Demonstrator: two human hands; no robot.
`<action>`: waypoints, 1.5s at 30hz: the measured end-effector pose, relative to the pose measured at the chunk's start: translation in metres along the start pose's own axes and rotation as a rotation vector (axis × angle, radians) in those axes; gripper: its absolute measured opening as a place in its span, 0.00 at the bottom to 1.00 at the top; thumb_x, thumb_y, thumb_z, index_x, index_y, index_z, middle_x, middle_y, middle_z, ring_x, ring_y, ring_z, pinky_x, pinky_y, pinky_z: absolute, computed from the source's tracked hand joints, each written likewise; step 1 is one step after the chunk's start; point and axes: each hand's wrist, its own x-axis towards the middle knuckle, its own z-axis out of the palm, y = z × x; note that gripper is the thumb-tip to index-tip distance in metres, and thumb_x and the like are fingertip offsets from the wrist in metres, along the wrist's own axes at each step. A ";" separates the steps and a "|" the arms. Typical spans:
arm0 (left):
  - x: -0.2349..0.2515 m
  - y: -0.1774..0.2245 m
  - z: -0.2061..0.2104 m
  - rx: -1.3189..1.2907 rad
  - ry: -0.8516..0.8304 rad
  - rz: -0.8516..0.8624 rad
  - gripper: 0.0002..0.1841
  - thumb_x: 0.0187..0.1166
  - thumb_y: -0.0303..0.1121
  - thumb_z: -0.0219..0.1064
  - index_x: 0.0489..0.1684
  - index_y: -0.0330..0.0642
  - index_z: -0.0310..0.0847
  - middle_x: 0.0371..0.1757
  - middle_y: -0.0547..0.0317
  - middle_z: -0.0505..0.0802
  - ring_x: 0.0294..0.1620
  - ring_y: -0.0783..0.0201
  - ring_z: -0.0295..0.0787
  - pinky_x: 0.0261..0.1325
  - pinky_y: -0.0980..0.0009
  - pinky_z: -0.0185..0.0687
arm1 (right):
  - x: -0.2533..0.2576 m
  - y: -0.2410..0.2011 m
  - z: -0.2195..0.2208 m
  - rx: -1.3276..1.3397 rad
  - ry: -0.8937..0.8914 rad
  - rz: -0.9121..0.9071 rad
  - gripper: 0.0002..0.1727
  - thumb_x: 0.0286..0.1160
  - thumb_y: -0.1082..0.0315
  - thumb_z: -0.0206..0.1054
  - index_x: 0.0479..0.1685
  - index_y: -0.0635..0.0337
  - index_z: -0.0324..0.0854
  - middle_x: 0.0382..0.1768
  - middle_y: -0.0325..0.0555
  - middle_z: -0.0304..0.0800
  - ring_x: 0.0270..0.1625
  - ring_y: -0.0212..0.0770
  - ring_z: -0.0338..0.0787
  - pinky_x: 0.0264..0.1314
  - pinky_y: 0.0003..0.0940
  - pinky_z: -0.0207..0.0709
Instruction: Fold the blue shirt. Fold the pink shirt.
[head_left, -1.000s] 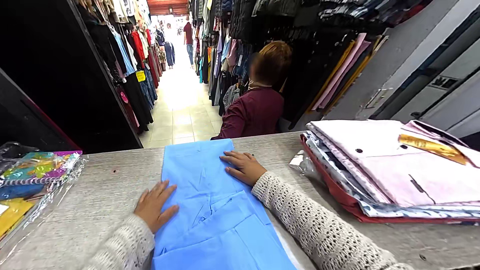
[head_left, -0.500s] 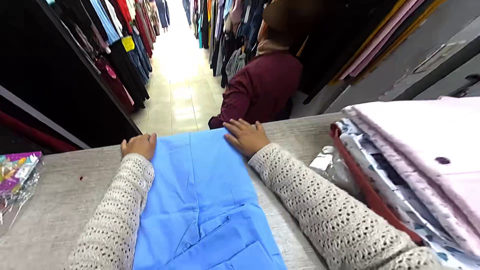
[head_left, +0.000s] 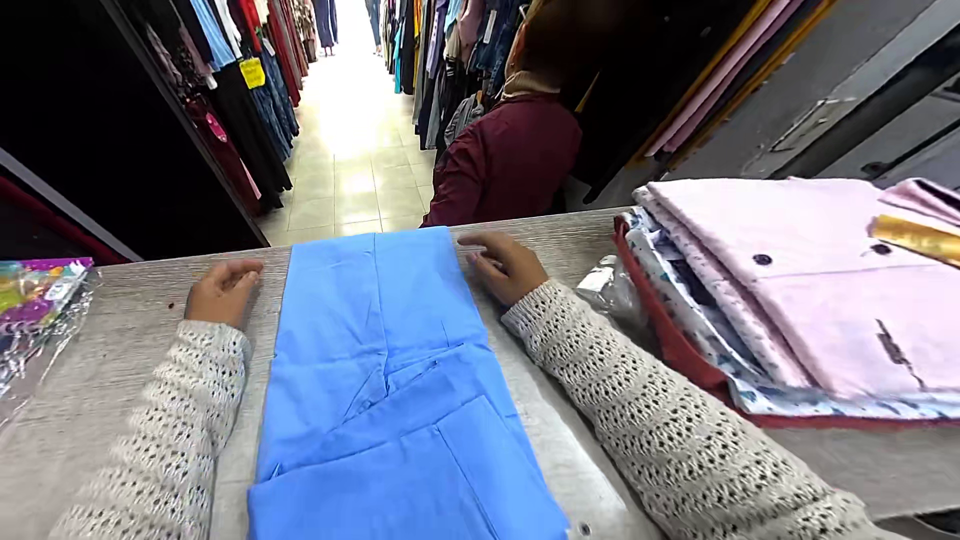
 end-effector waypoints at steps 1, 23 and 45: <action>-0.019 0.001 -0.006 -0.012 -0.013 0.008 0.14 0.86 0.28 0.61 0.63 0.34 0.83 0.63 0.42 0.91 0.64 0.53 0.88 0.70 0.51 0.78 | -0.017 -0.011 -0.005 0.017 -0.012 0.010 0.18 0.85 0.69 0.59 0.65 0.69 0.83 0.66 0.62 0.87 0.63 0.54 0.90 0.68 0.49 0.83; -0.207 0.028 -0.016 0.385 -0.038 0.313 0.24 0.75 0.28 0.71 0.67 0.20 0.77 0.71 0.23 0.82 0.71 0.30 0.81 0.72 0.39 0.77 | -0.242 -0.144 -0.002 0.009 -0.008 0.326 0.25 0.75 0.61 0.67 0.67 0.67 0.80 0.35 0.43 0.93 0.31 0.33 0.89 0.36 0.31 0.85; -0.262 0.057 -0.039 -1.150 0.608 -0.078 0.12 0.90 0.20 0.40 0.46 0.25 0.71 0.33 0.75 0.91 0.41 0.94 0.87 0.51 0.90 0.83 | -0.205 -0.157 0.014 0.249 -0.188 0.037 0.24 0.84 0.64 0.60 0.73 0.72 0.76 0.66 0.64 0.86 0.63 0.50 0.91 0.65 0.42 0.85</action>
